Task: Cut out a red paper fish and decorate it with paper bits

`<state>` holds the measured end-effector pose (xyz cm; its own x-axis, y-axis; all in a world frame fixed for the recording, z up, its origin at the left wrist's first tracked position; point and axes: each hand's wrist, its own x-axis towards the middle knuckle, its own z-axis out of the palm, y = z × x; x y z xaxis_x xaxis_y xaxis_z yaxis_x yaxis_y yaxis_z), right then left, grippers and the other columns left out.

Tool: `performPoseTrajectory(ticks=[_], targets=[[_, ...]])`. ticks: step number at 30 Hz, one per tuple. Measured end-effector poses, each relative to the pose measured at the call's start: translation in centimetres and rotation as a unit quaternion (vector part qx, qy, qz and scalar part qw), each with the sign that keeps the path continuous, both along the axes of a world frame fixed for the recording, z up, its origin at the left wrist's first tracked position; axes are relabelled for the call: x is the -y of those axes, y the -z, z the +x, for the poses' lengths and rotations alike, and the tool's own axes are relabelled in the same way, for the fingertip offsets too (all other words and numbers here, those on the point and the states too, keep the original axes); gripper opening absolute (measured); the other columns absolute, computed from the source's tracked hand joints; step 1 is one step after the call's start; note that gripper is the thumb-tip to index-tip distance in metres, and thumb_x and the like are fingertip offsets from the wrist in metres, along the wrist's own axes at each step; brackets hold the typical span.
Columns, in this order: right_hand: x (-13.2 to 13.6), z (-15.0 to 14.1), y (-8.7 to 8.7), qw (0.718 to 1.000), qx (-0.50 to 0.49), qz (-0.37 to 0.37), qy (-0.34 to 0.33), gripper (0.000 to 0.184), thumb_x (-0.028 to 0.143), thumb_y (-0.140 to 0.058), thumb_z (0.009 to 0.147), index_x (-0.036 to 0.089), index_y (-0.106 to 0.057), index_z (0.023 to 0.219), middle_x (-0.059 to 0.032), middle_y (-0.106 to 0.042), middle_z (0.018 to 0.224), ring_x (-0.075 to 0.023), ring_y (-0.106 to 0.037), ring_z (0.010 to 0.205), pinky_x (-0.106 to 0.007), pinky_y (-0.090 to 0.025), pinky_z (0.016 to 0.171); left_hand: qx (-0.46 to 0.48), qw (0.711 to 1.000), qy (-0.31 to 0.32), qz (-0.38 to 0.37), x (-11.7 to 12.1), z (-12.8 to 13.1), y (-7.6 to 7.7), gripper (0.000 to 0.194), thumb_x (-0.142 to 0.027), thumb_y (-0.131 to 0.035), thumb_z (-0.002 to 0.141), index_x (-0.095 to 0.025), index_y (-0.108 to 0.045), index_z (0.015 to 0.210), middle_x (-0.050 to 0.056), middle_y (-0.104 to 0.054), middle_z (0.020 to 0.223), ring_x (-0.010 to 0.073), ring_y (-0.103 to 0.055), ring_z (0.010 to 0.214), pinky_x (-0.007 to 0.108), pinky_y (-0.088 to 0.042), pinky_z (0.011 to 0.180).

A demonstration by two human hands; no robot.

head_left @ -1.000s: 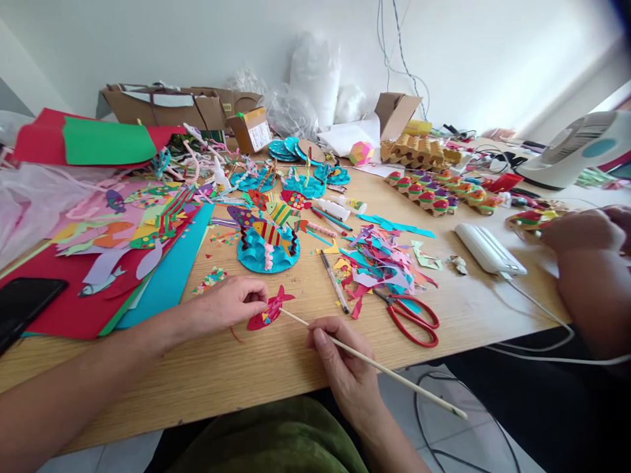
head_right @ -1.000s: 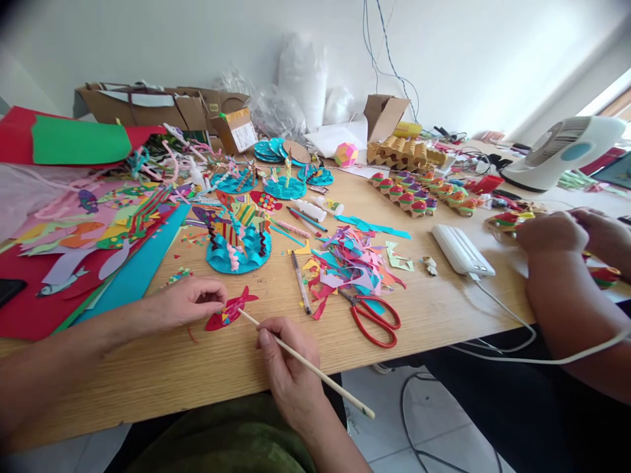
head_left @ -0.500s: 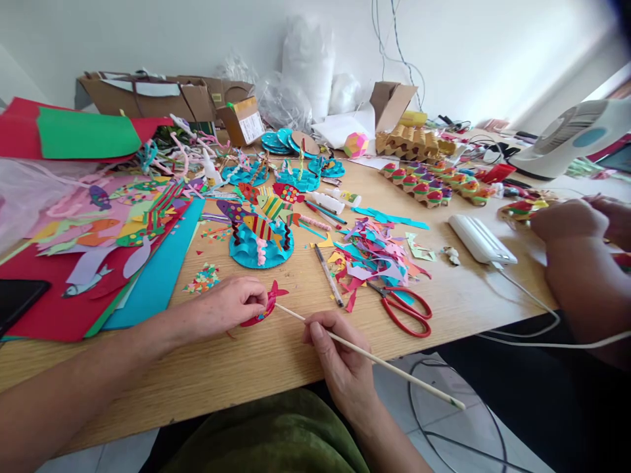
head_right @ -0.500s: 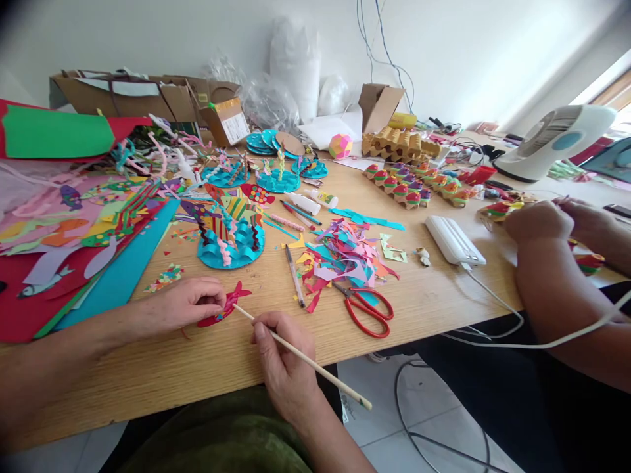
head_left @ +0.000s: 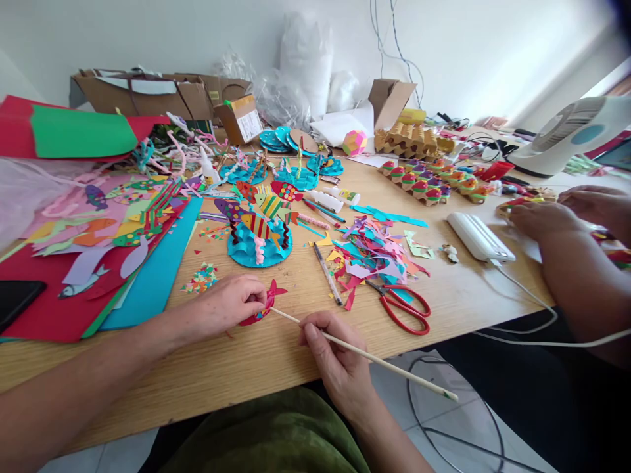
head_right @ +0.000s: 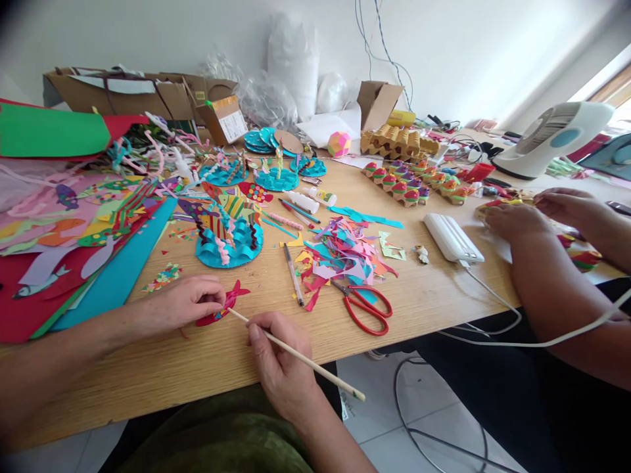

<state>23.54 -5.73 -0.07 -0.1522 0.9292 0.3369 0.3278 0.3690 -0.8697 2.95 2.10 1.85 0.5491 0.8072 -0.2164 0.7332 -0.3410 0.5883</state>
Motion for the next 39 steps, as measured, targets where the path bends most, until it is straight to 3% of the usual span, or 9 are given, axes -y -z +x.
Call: performPoseTrajectory(ticks=[9, 26, 31, 39], targets=[[-0.2, 0.0, 0.2, 0.999, 0.032, -0.007, -0.042, 0.017, 0.023, -0.046, 0.092, 0.018, -0.058, 0.081, 0.0010, -0.058, 0.064, -0.0120, -0.052, 0.057, -0.023, -0.038, 0.055, -0.004, 1.000, 0.004, 0.013, -0.2, -0.1, 0.6, 0.022, -0.029, -0.047, 0.082, -0.019, -0.059, 0.067, 0.000, -0.058, 0.072, 0.0164, -0.054, 0.073, 0.026, -0.036, 0.065], [-0.5, -0.2, 0.2, 0.997, 0.047, 0.014, -0.051, 0.016, 0.018, -0.047, 0.091, 0.017, -0.058, 0.080, 0.0010, -0.059, 0.065, -0.0110, -0.054, 0.058, -0.020, -0.037, 0.055, -0.007, 0.999, -0.015, 0.032, -0.1, 0.0, -0.1, 0.012, -0.020, -0.049, 0.080, -0.019, -0.053, 0.069, -0.003, -0.056, 0.069, 0.0156, -0.054, 0.070, 0.026, -0.036, 0.061], [-0.4, -0.2, 0.2, 0.998, 0.043, 0.012, -0.049, 0.016, 0.019, -0.047, 0.092, 0.017, -0.057, 0.080, 0.0009, -0.059, 0.065, -0.0109, -0.054, 0.058, -0.020, -0.038, 0.055, -0.024, 0.988, 0.004, 0.154, 1.1, -0.9, -0.5, 0.017, -0.019, -0.044, 0.088, -0.018, -0.055, 0.075, 0.001, -0.056, 0.078, 0.0169, -0.053, 0.076, 0.027, -0.038, 0.067], [-0.4, 0.0, 0.1, 0.998, 0.038, -0.006, -0.047, 0.017, 0.022, -0.047, 0.092, 0.017, -0.059, 0.080, 0.0010, -0.058, 0.063, -0.0117, -0.053, 0.057, -0.022, -0.037, 0.054, 0.008, 0.954, 0.105, 0.280, 4.4, -2.8, 0.9, 0.031, -0.023, -0.032, 0.099, -0.019, -0.061, 0.086, 0.003, -0.062, 0.087, 0.0165, -0.056, 0.082, 0.027, -0.045, 0.073]])
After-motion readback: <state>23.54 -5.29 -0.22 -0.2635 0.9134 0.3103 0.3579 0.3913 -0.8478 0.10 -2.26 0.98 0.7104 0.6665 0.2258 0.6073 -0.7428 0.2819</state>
